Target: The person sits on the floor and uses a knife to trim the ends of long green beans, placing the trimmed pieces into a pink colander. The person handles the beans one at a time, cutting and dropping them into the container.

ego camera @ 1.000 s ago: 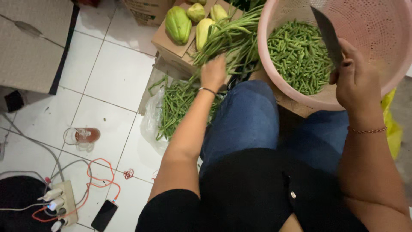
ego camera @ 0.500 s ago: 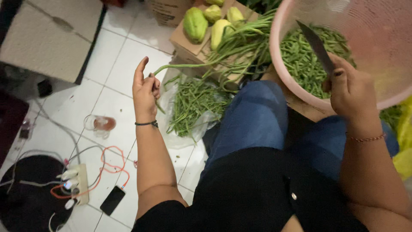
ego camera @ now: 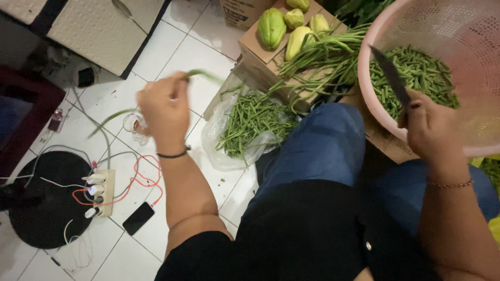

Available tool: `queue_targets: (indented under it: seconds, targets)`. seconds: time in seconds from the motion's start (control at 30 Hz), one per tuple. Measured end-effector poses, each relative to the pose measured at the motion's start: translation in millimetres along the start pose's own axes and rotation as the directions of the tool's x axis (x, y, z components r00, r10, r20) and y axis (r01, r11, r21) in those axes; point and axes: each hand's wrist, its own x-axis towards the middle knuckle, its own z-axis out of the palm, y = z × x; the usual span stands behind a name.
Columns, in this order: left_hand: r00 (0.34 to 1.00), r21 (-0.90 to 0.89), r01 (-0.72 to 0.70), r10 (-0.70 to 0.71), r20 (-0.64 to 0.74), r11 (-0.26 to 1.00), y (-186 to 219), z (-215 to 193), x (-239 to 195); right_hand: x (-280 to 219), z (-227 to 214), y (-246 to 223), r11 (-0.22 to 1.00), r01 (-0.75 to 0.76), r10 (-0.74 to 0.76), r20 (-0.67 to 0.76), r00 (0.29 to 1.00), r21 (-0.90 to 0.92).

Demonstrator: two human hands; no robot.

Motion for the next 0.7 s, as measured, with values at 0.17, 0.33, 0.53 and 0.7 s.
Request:
queue_targets:
  seconds: [0.17, 0.33, 0.53, 0.7]
  targets:
    - [0.986, -0.468, -0.037, 0.107, 0.124, 0.883, 29, 46, -30, 10, 17, -23, 0.953, -0.068, 0.022, 0.157, 0.987, 0.294]
    - [0.877, -0.832, 0.410, 0.088, 0.472, 0.375, 54, 115, -63, 20, 49, -60, 0.925, -0.072, -0.045, 0.298, 0.953, 0.373]
    - [0.700, -0.699, 0.647, 0.128, 0.703, 0.305, 59, 147, -100, 45, 87, -100, 0.881, 0.161, -0.276, 0.207, 0.939, 0.444]
    - [0.684, -0.659, 0.661, 0.072, 0.726, 0.359, 48, 155, -107, 64, 102, -106, 0.863, 0.427, -0.470, 0.116, 0.875, 0.269]
